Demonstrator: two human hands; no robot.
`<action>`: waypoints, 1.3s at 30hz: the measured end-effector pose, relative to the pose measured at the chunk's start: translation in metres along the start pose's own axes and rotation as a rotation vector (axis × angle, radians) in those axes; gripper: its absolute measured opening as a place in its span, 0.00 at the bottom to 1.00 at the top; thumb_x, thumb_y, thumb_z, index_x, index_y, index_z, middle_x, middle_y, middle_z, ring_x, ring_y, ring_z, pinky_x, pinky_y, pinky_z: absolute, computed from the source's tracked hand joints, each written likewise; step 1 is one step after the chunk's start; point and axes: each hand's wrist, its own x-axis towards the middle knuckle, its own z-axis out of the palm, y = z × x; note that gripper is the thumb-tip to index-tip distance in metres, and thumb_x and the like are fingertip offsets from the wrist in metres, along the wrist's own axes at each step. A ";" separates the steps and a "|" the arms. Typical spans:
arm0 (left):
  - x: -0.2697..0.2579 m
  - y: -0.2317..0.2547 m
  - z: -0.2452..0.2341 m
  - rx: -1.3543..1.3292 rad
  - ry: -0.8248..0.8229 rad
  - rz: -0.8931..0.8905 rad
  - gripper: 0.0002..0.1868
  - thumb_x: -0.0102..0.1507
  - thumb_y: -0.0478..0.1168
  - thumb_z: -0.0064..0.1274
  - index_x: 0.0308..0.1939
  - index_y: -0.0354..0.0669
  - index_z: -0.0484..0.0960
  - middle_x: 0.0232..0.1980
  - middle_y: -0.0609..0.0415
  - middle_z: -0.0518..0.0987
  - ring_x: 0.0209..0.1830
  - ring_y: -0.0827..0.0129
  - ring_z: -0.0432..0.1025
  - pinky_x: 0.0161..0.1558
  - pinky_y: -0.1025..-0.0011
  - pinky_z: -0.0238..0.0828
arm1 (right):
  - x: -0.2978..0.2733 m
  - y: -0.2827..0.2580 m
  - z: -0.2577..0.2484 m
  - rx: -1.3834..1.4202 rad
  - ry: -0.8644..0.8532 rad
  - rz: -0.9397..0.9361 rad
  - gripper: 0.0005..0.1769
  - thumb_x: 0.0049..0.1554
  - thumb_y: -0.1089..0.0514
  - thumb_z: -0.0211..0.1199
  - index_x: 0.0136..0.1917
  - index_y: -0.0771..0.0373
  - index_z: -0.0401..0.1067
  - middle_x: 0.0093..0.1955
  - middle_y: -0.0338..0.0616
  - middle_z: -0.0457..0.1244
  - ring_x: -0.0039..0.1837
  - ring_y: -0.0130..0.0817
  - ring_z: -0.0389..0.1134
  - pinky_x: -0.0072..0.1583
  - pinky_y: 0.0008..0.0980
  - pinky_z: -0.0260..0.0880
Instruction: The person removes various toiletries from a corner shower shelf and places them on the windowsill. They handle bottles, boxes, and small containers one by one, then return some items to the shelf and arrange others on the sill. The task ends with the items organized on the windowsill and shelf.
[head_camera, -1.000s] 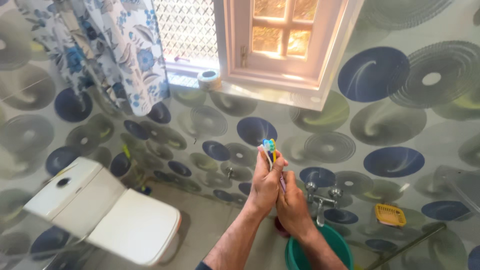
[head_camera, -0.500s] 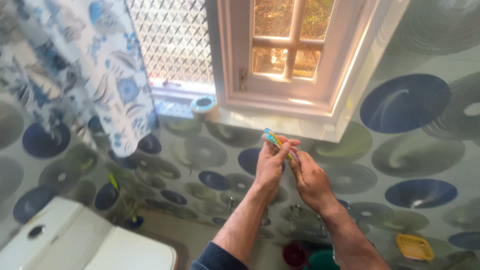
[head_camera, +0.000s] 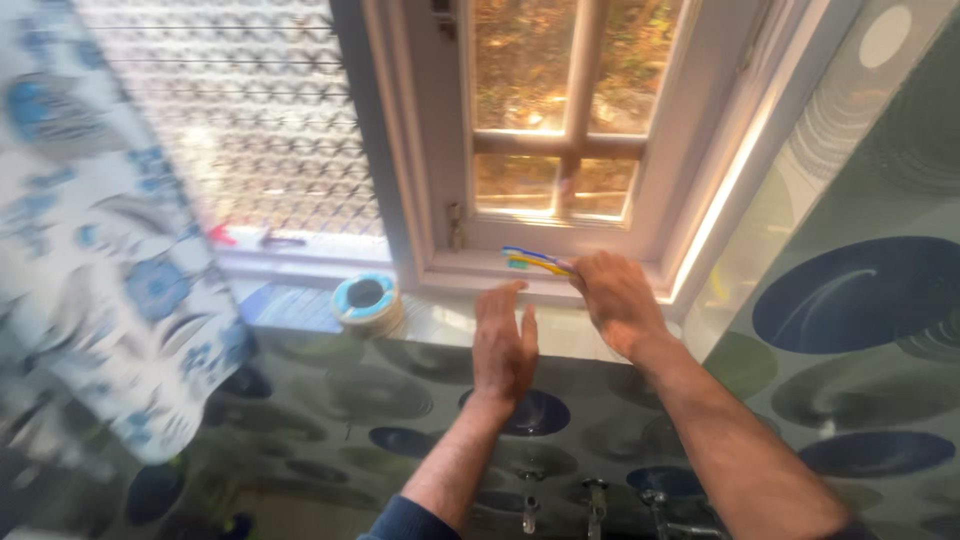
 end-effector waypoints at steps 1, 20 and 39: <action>0.008 -0.010 0.003 0.037 -0.014 0.072 0.21 0.64 0.35 0.51 0.62 0.37 0.73 0.62 0.42 0.75 0.68 0.46 0.65 0.68 0.54 0.61 | 0.009 0.005 0.008 -0.053 -0.049 0.001 0.08 0.61 0.56 0.56 0.50 0.60 0.73 0.45 0.47 0.66 0.53 0.48 0.67 0.55 0.48 0.63; 0.075 -0.111 0.051 0.281 -0.137 0.292 0.16 0.63 0.37 0.53 0.55 0.47 0.84 0.53 0.51 0.78 0.58 0.57 0.69 0.63 0.57 0.62 | 0.041 -0.009 0.058 -0.111 0.260 0.138 0.26 0.51 0.51 0.70 0.62 0.58 0.73 0.57 0.44 0.63 0.60 0.46 0.61 0.63 0.46 0.58; 0.069 -0.076 0.033 0.107 -0.156 0.390 0.25 0.60 0.29 0.45 0.63 0.36 0.75 0.68 0.45 0.73 0.75 0.54 0.60 0.76 0.52 0.47 | 0.016 -0.045 0.075 0.068 0.466 0.373 0.20 0.60 0.53 0.65 0.62 0.61 0.71 0.63 0.49 0.65 0.68 0.49 0.62 0.70 0.46 0.59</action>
